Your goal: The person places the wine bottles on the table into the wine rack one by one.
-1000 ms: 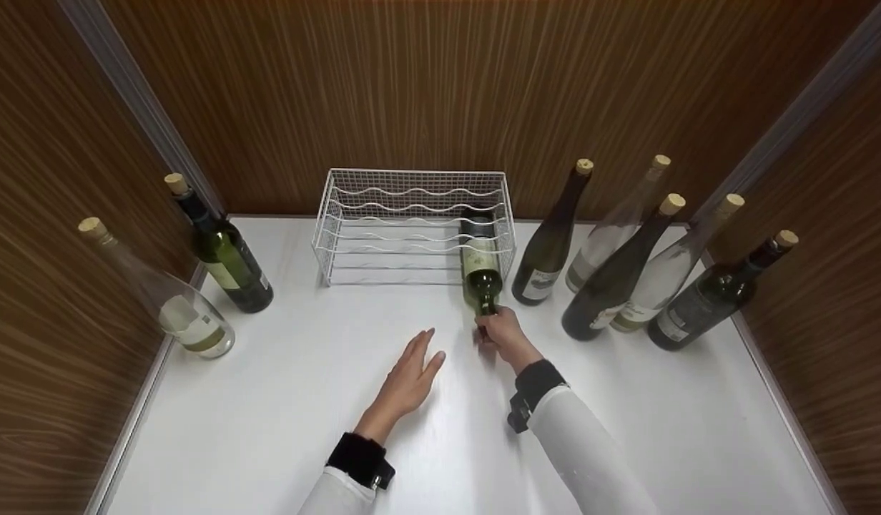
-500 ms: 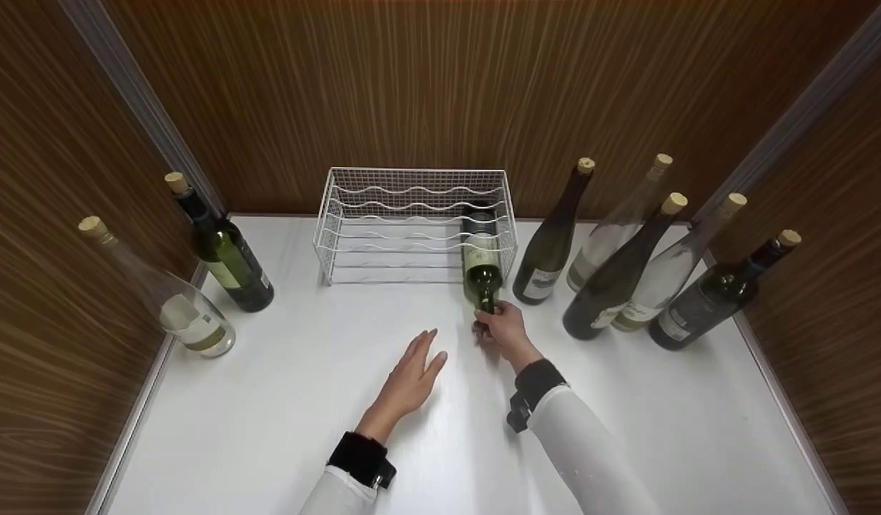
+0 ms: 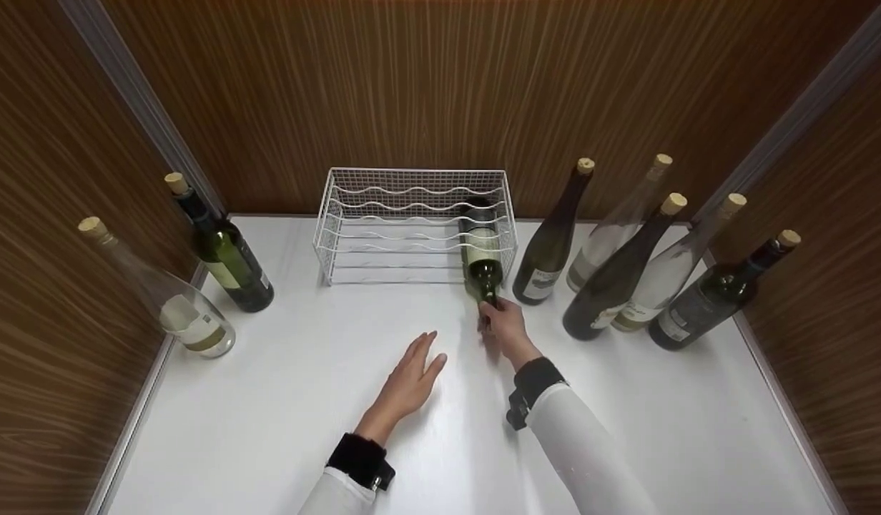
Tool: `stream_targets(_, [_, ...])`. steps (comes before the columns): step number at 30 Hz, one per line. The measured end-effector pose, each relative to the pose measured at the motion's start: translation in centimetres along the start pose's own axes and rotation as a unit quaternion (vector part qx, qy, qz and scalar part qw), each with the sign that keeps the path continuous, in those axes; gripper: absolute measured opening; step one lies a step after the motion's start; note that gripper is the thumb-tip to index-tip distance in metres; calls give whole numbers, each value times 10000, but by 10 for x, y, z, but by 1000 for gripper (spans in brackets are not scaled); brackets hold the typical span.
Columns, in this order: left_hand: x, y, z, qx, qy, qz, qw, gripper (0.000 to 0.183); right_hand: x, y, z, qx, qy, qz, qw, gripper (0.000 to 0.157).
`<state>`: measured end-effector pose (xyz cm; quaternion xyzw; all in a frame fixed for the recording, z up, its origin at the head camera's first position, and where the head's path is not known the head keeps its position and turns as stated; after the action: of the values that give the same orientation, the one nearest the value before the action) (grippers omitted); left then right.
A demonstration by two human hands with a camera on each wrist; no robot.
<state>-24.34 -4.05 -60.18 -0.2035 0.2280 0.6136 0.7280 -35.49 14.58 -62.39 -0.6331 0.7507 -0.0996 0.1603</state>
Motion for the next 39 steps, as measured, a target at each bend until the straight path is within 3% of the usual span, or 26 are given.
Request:
stream_targets(14, [0, -2, 7, 37, 117, 18, 9999, 63, 1, -1, -4, 13, 186, -111, 9998, 26])
stream_targets(23, [-1, -2, 13, 192, 351, 98, 9992, 68, -6, -1, 2, 214, -339, -70, 9992, 60])
stream_targets(39, [1, -1, 18, 315, 548, 87, 9980, 69, -14, -15, 9, 402, -170, -356, 9984, 66])
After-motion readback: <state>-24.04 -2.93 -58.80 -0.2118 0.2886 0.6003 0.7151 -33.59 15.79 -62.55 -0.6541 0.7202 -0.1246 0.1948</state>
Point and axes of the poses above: each hand's wrist, its own y-axis towards the middle knuckle, its own x-axis out of the palm, z = x × y, the point moved 8 cm from there along y, towards the middle knuckle, and after that the axes turned 5 degrees about z, right-handed, at the moved point
